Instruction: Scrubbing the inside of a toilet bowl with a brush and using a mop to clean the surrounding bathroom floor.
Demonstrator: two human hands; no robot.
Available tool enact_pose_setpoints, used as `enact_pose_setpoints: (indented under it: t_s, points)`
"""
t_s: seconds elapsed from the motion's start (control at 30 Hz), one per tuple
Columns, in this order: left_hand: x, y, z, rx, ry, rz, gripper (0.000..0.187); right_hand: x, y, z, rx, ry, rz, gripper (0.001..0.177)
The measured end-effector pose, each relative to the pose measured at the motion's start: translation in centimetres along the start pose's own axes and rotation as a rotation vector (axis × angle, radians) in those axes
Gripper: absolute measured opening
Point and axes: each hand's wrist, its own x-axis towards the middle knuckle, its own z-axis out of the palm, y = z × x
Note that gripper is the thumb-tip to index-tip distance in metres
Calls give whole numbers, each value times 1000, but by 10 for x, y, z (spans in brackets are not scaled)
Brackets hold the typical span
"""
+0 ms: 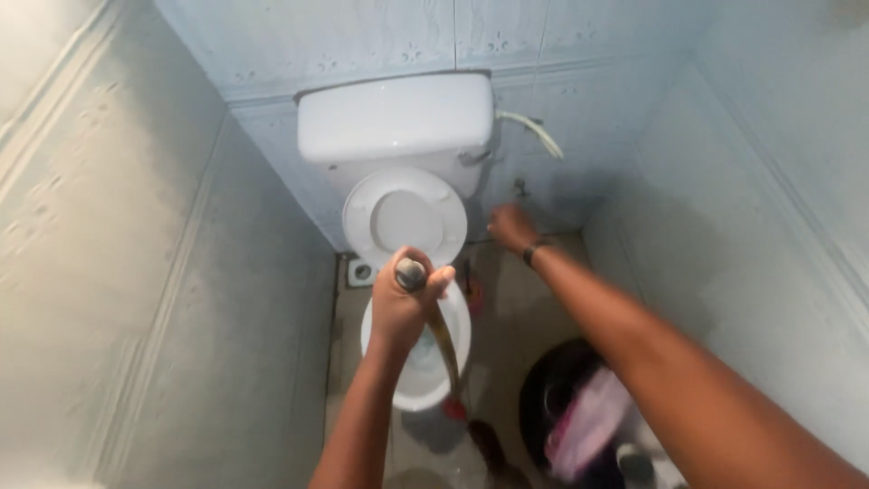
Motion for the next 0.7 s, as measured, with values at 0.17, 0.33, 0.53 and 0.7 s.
enact_pose_setpoints:
  t_s: [0.17,0.33,0.53,0.7]
  points:
    - [57,-26,26,136,-53,55,36,134,54,39,-355,284,-324,20]
    - [84,-32,44,65,-78,-49,37,203,66,75,-510,158,-259,25]
    - [127,-46,38,97,-59,-6,35,187,15,60,-564,263,-10,41]
    - [146,-48,46,109,-98,-151,35,185,19,73,-188,475,18,32]
